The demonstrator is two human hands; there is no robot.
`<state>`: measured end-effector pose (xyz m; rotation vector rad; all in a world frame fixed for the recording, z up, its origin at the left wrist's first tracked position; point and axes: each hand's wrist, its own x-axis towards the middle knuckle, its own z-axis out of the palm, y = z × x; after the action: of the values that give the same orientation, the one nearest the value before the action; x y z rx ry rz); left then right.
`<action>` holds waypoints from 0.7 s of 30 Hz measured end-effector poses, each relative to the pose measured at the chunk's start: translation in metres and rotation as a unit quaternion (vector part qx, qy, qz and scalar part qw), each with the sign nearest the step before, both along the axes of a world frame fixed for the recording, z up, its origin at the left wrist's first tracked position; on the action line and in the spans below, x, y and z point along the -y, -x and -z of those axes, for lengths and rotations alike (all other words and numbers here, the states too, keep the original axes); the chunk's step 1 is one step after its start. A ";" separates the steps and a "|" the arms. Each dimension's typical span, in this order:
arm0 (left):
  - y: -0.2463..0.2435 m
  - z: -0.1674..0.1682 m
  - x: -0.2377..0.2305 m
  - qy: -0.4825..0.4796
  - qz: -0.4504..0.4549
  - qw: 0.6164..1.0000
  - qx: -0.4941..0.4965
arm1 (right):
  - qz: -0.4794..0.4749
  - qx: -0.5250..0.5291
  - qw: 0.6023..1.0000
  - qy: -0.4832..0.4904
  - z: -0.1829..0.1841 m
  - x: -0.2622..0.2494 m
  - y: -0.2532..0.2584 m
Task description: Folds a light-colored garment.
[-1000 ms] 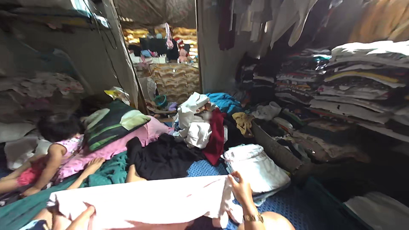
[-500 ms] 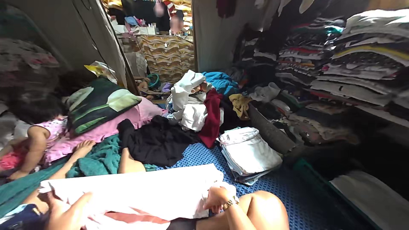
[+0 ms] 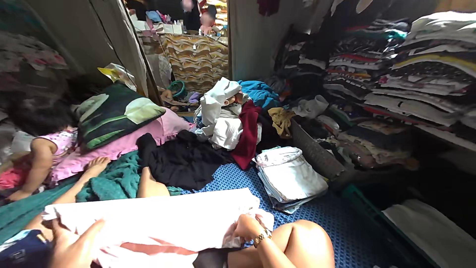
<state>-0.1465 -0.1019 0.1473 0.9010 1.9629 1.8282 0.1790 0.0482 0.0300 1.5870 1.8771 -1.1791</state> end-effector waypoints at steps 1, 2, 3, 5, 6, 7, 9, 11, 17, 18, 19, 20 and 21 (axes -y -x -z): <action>0.000 0.000 0.000 -0.002 0.000 1.000 0.001 | 0.011 0.007 1.000 -0.007 -0.001 -0.001 -0.001; 0.001 0.001 0.000 -0.002 0.000 1.000 0.001 | 0.022 0.012 1.000 -0.013 -0.001 -0.001 -0.001; 0.002 0.001 0.000 -0.005 -0.002 1.000 0.003 | 0.033 0.014 0.999 -0.017 0.000 -0.002 -0.002; 0.004 0.003 0.001 -0.005 -0.001 1.000 0.004 | 0.045 0.007 0.999 -0.014 0.004 -0.002 -0.002; 0.004 0.003 0.001 -0.003 0.000 1.000 0.004 | 0.045 0.001 0.999 -0.007 0.006 -0.001 -0.001; 0.003 0.002 0.001 -0.001 -0.001 1.000 0.005 | 0.043 -0.006 0.999 0.003 0.008 0.001 0.000; 0.003 0.003 0.000 -0.002 0.001 1.000 0.008 | 0.033 -0.016 0.999 0.011 0.013 0.007 0.004; 0.002 0.003 0.000 -0.004 -0.001 1.000 0.012 | 0.033 -0.012 0.999 0.002 0.015 0.011 0.007; 0.004 0.003 0.004 -0.005 -0.003 1.000 0.015 | 0.058 0.007 0.996 -0.068 0.005 0.011 0.006; 0.005 0.003 0.005 -0.005 -0.005 1.000 0.015 | 0.063 -0.008 0.996 -0.061 0.011 0.010 0.005; 0.005 0.003 0.005 -0.005 -0.007 1.000 0.016 | 0.062 -0.018 0.997 -0.049 0.016 0.010 0.006; 0.005 0.003 0.004 -0.004 -0.006 1.000 0.016 | 0.057 -0.025 0.997 -0.038 0.019 0.010 0.006; 0.005 0.004 0.004 -0.006 -0.002 1.000 0.017 | 0.050 -0.027 0.998 -0.035 0.020 0.010 0.007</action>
<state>-0.1512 -0.1064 0.1435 0.8640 1.9367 1.8462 0.1720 0.0379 0.0099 1.7194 1.9118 -1.2221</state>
